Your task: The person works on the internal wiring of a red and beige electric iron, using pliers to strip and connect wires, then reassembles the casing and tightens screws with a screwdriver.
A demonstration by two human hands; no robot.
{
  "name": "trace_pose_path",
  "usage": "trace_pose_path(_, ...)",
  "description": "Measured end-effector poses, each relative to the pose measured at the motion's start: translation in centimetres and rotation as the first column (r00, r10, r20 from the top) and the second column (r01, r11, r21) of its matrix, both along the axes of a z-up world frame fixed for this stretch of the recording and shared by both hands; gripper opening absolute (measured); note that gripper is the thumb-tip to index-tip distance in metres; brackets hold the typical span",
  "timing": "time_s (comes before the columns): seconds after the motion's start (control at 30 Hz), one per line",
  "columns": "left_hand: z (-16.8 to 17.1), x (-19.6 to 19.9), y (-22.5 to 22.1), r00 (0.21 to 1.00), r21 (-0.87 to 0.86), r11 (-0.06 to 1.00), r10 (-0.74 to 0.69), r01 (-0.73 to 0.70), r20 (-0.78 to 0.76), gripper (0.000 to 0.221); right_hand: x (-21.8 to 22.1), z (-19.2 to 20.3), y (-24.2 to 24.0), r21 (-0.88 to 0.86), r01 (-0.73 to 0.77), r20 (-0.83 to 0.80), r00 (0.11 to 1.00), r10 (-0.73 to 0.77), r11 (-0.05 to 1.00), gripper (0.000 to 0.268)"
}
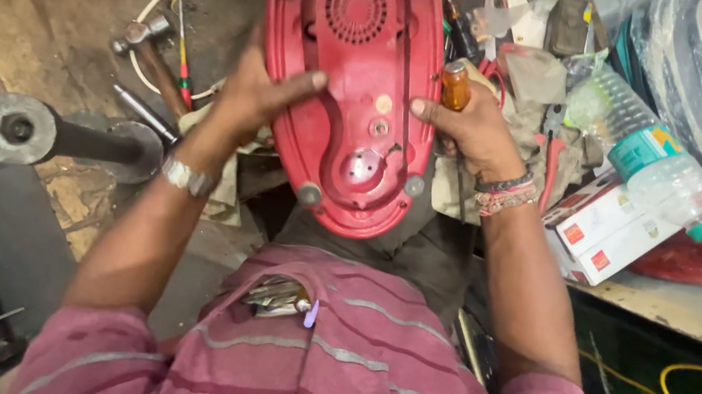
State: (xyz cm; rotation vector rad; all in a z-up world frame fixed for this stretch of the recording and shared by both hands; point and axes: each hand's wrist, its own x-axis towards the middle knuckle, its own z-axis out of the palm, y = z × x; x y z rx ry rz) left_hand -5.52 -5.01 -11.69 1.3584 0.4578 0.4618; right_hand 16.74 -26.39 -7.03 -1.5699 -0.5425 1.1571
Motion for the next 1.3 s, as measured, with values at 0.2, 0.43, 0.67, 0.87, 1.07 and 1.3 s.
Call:
trace_pose_path(0.2,-2.7,-1.6,-4.5,0.996,0.21,0.975,0.065,-0.075,0.053,0.109,-0.6,-2.1,-2.3,0.02,-0.082,0.149,0.986,0.078,0.996,0.05)
trace_pose_path(0.43,1.8,-2.0,-1.1,0.961,0.769,0.583,0.227,-0.263,0.157,0.119,-1.6,-3.3,-2.3,0.232,-0.085,0.125,0.991,0.057,0.969,0.061)
trace_pose_path(0.67,5.2,2.1,4.6,0.997,0.815,0.578,-0.04,-0.031,0.066,0.068,-2.1,-3.4,-1.9,0.213,-0.117,0.24,0.969,0.064,0.97,0.06)
trace_pose_path(0.87,4.5,3.1,3.8,0.991,0.791,0.597,0.065,-0.134,0.119,0.044,-4.3,-4.0,-3.1,0.155,0.063,0.359,0.926,-0.115,0.986,0.063)
trace_pose_path(1.07,4.7,3.4,3.5,0.979,0.789,0.579,0.118,-0.204,0.167,0.031,-10.1,-4.7,-7.3,0.033,0.177,0.715,0.684,-0.147,0.984,0.099)
trace_pose_path(1.3,4.8,3.1,3.8,0.983,0.848,0.5,0.142,-0.175,0.12,0.027,-12.8,-9.4,-10.9,-0.017,-0.071,0.923,0.383,0.043,0.997,0.135)
